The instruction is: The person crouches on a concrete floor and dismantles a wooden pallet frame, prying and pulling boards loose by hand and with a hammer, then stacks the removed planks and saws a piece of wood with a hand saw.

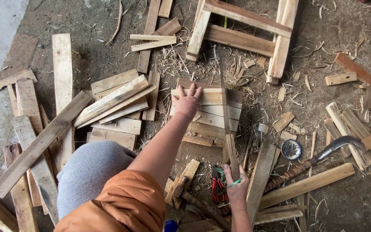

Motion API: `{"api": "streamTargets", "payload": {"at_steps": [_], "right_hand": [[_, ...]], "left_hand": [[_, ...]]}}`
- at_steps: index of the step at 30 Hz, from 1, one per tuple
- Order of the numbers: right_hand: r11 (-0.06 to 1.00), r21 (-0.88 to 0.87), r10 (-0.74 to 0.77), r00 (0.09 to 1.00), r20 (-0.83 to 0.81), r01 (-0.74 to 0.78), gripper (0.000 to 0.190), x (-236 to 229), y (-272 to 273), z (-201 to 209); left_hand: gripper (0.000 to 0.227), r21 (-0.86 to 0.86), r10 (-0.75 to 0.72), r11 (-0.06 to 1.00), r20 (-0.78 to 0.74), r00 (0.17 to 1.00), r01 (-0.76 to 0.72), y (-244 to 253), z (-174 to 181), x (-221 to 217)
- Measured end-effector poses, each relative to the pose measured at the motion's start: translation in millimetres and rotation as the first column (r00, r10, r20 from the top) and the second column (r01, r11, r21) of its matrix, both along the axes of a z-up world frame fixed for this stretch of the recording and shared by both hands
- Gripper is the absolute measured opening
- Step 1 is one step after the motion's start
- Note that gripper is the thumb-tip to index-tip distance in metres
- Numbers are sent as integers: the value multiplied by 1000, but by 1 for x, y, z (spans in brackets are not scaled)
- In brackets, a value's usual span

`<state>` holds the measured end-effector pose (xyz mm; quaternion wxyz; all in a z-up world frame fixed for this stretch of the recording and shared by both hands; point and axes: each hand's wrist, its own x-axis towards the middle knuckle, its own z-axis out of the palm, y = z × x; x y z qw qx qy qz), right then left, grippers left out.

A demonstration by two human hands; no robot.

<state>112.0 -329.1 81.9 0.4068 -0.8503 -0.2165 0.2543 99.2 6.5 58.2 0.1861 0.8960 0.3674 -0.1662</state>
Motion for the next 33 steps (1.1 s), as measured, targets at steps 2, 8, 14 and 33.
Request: {"api": "streamTargets", "payload": {"at_steps": [2,8,14,33], "right_hand": [[997,-40,-68,998,19,69,29,-4,6,12],[994,-105,-49,996,-68,42,28,5,44,32],[986,-156,-63,996,-60,53,36,-12,-8,9],[995,-94,-29,995,-93,21,35,4,18,13]], "left_hand": [[87,14,-32,999,-8,999,32,0,-2,0],[84,28,-30,999,-14,999,30,-1,-3,1],[86,22,-26,999,-18,1000,27,0,2,1],[89,47,-62,997,-39,997,64,2,-9,0]]}}
